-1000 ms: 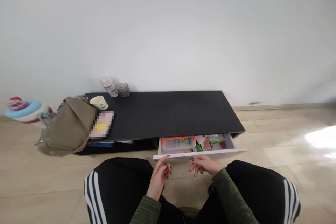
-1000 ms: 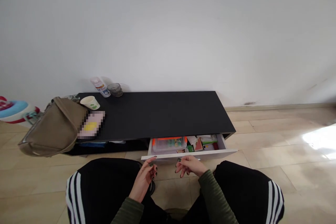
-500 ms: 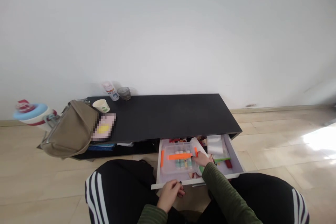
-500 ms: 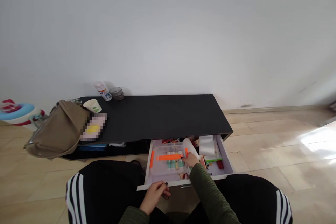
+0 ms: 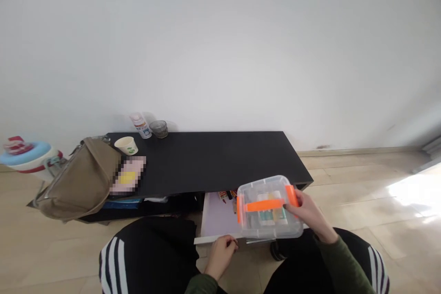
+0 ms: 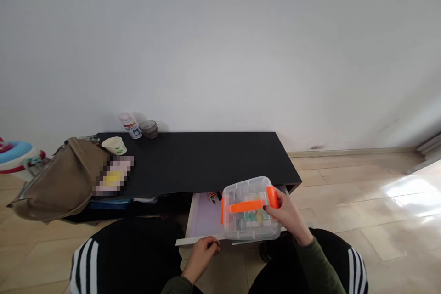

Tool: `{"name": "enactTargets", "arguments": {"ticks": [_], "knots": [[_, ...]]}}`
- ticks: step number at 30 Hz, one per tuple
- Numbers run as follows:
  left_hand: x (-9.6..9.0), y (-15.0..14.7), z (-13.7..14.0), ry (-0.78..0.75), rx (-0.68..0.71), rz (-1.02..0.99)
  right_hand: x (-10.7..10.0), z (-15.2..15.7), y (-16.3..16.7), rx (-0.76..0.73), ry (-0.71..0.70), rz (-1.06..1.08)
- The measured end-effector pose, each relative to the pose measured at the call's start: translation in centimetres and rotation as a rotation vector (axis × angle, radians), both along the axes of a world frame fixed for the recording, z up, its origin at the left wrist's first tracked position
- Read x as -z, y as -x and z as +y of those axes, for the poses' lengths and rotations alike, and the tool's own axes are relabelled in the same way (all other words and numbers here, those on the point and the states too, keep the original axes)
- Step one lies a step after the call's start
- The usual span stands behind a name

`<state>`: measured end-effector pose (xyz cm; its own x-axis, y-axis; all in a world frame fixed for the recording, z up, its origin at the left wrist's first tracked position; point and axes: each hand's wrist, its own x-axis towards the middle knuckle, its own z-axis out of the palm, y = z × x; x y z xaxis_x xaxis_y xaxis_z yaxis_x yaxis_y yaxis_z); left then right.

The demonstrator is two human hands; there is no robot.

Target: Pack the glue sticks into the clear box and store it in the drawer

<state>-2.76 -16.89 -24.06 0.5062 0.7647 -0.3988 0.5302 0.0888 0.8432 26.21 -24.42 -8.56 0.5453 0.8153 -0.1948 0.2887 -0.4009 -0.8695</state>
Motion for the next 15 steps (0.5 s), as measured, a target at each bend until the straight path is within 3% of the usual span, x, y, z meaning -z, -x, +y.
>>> {"name": "enactTargets", "arguments": {"ticks": [3, 6, 9, 12, 15], "knots": [[-1.1, -1.3, 2.7, -0.091, 0.068, 0.092, -2.8, -0.3, -1.5, 0.02, -0.152, 0.179], [-2.8, -2.3, 5.6, -0.178, 0.116, 0.114, -3.4, 1.3, -2.0, 0.068, -0.273, 0.297], [-5.5, -2.7, 8.8, -0.28, -0.002, 0.045, -2.1, 4.6, -2.2, 0.133, -0.394, 0.397], [-9.2, -2.7, 12.3, -0.218, -0.173, -0.142, -0.3, 8.3, -2.7, 0.155, -0.428, 0.498], [-13.0, -2.7, 15.9, -0.282, -0.154, -0.193, 1.1, 11.6, -3.0, 0.135, -0.414, 0.575]]}}
